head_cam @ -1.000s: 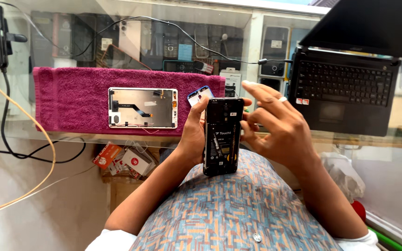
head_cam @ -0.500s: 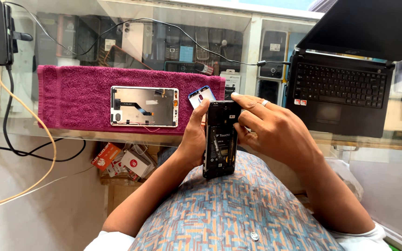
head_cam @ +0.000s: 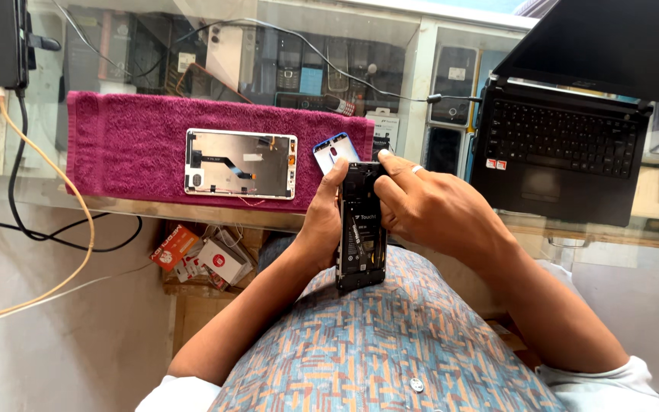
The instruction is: The person sits at a glass counter repairing a smartphone. They handle the phone, pry at its edges, remove the back cover, and use a screwdriver to work on the internal components, with a disassembled phone frame resting on a towel nearby.
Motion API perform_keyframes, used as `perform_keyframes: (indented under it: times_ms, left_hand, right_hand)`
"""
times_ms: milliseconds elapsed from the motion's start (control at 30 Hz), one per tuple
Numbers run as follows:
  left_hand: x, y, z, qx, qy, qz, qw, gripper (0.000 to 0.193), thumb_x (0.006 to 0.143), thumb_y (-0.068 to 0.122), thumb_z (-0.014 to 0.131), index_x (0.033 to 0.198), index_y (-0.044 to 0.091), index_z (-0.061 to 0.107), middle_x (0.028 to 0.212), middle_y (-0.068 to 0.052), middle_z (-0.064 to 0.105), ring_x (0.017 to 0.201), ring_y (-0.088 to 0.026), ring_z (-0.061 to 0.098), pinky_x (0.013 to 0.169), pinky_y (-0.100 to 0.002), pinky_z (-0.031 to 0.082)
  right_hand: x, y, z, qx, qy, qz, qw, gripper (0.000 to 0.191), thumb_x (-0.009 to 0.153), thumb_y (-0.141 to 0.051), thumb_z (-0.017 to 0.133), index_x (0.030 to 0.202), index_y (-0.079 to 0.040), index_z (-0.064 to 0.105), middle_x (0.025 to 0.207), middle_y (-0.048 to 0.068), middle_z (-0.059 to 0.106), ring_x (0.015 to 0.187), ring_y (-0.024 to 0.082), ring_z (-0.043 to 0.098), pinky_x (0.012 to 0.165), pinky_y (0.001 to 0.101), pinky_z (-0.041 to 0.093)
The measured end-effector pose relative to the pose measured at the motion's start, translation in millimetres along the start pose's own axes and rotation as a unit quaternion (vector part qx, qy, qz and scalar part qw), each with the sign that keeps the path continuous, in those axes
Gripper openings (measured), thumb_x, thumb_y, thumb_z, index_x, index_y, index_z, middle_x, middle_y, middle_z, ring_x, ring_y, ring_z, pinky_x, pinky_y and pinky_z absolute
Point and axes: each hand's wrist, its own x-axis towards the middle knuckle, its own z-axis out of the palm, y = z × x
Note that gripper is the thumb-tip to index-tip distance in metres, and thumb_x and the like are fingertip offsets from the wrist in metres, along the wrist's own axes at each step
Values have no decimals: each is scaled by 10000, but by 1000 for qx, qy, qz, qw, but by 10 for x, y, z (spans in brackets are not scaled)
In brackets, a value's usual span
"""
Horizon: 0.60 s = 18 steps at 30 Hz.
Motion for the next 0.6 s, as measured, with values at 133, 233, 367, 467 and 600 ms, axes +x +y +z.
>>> perform_keyframes:
  times_ms: [133,233,367,467,600]
  left_hand:
    - [-19,-16,-2,4,23,-5,1000,521,1066,550,443,1074,66,636,835,-21,649,686,-99,679,583,-243,568]
    - [-38,-18,-3,7,36,-10,999,521,1060,551,441,1072,68,634,839,-24,651,692,-99,681,591,-244,574]
    - [-51,-12,17,12,30,-7,999,532,1068,562,450,1084,62,632,841,-27,646,697,-101,679,594,-246,573]
    - [-83,15,65,10,20,-7,1000,559,1076,574,437,1111,51,631,858,-44,655,708,-119,686,602,-259,580]
    - [-118,61,151,52,19,-24,998,658,999,620,363,1121,35,636,846,-106,703,684,-197,719,629,-336,634]
  right_hand:
    - [-9,-10,9,8,-17,0,1000,406,752,-182,826,956,27,545,1196,349,663,996,404,728,758,408,617]
    - [-17,-25,26,13,-20,1,1000,441,729,-207,840,951,12,528,1180,347,662,1013,410,727,756,409,616]
    - [-43,-34,44,15,-23,11,1000,424,763,-183,838,967,-4,511,1206,345,663,1014,393,729,762,409,617]
    - [-72,-29,32,18,-8,14,1000,436,777,-183,838,1006,-18,505,1217,342,660,1038,396,724,774,409,616]
    - [-96,-19,38,37,19,13,999,517,773,-158,829,1166,-25,521,1236,288,681,1044,380,731,800,413,619]
